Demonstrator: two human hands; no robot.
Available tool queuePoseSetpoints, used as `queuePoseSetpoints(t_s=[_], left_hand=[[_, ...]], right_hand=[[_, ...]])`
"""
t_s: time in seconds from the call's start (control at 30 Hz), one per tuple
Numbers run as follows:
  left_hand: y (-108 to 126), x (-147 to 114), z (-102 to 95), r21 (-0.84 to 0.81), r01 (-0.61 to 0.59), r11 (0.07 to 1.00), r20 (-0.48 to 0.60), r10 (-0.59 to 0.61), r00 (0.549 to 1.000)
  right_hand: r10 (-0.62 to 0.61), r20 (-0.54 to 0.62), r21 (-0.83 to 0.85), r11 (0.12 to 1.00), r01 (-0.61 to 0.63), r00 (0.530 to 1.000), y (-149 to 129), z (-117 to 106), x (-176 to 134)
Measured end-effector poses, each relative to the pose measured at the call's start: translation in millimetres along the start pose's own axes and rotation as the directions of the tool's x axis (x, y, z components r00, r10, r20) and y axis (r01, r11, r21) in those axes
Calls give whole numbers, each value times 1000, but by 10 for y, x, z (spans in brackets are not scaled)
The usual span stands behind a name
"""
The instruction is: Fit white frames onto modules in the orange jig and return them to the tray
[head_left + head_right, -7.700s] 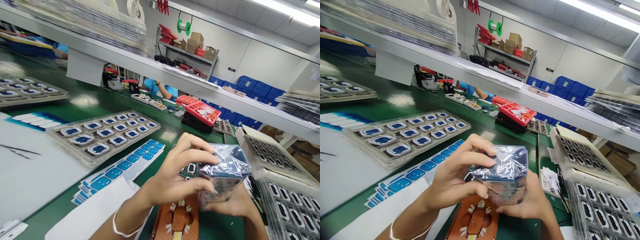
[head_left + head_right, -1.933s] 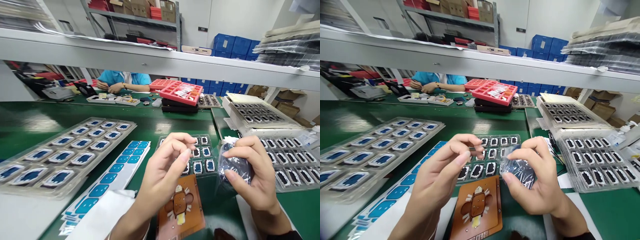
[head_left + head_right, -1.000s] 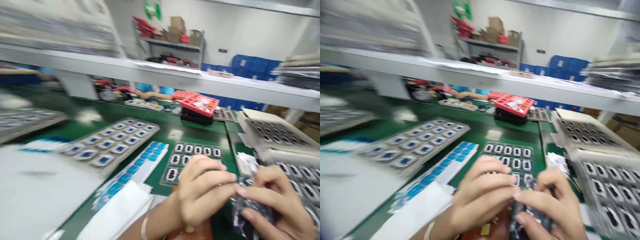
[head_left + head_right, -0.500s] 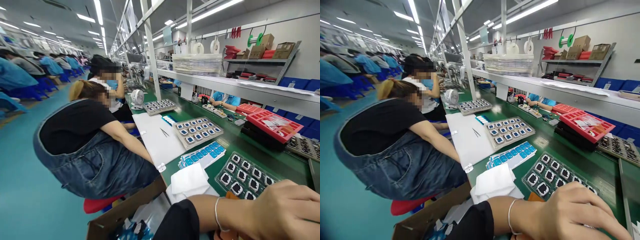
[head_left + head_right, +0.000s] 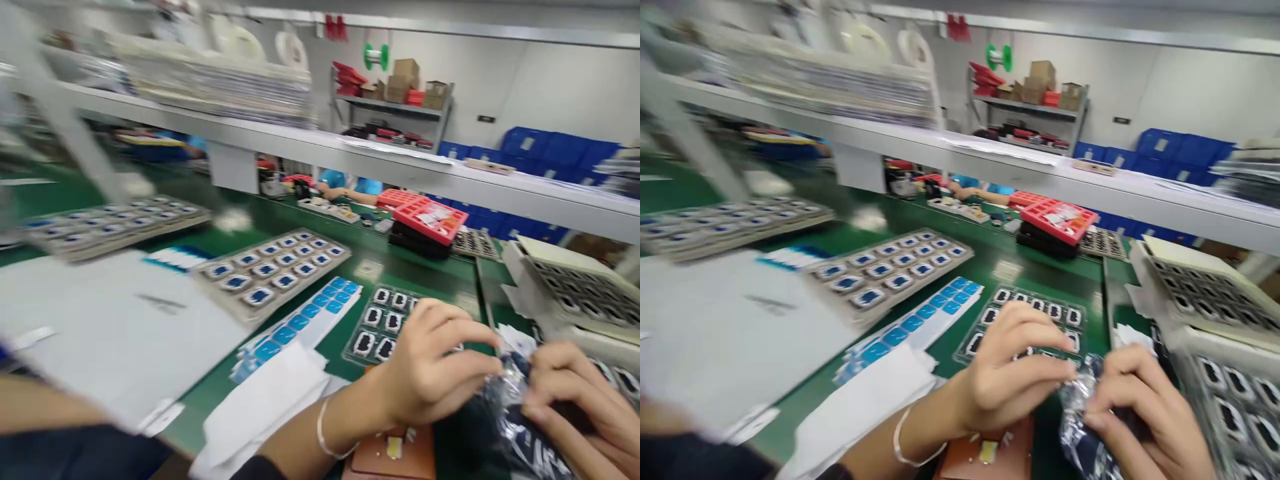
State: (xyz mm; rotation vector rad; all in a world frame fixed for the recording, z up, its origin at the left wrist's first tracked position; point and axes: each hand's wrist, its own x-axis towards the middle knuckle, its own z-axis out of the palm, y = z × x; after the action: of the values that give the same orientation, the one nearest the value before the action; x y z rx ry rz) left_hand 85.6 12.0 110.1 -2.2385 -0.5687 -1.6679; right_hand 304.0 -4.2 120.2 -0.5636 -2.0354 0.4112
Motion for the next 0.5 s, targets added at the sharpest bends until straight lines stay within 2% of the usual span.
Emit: queuePoseSetpoints(t_s=[0.07,0.2,0.3,0.4,0.5], left_hand=[[-7,20,-18,-23,10,1000,-16,-11,1000],[-8,45,-21,-47,46,998,48,-44,998],[-8,37,-13,-6,26,1000,67,-25,997],[-18,43,-30,82,-21,996,35,18,999],[-41,79,-82,247,-136,959,77,120,990]], right_hand=[[66,19,-44,997,-65,998,-130,14,25],[155,66,-29,988,-153,986,-213,14,52],[135,99,-1,991,-135,986,-201,-23,58],[79,105,38,996,-84,991,-180,-20,81],[49,33,52,997,-51,998,-176,58,105]])
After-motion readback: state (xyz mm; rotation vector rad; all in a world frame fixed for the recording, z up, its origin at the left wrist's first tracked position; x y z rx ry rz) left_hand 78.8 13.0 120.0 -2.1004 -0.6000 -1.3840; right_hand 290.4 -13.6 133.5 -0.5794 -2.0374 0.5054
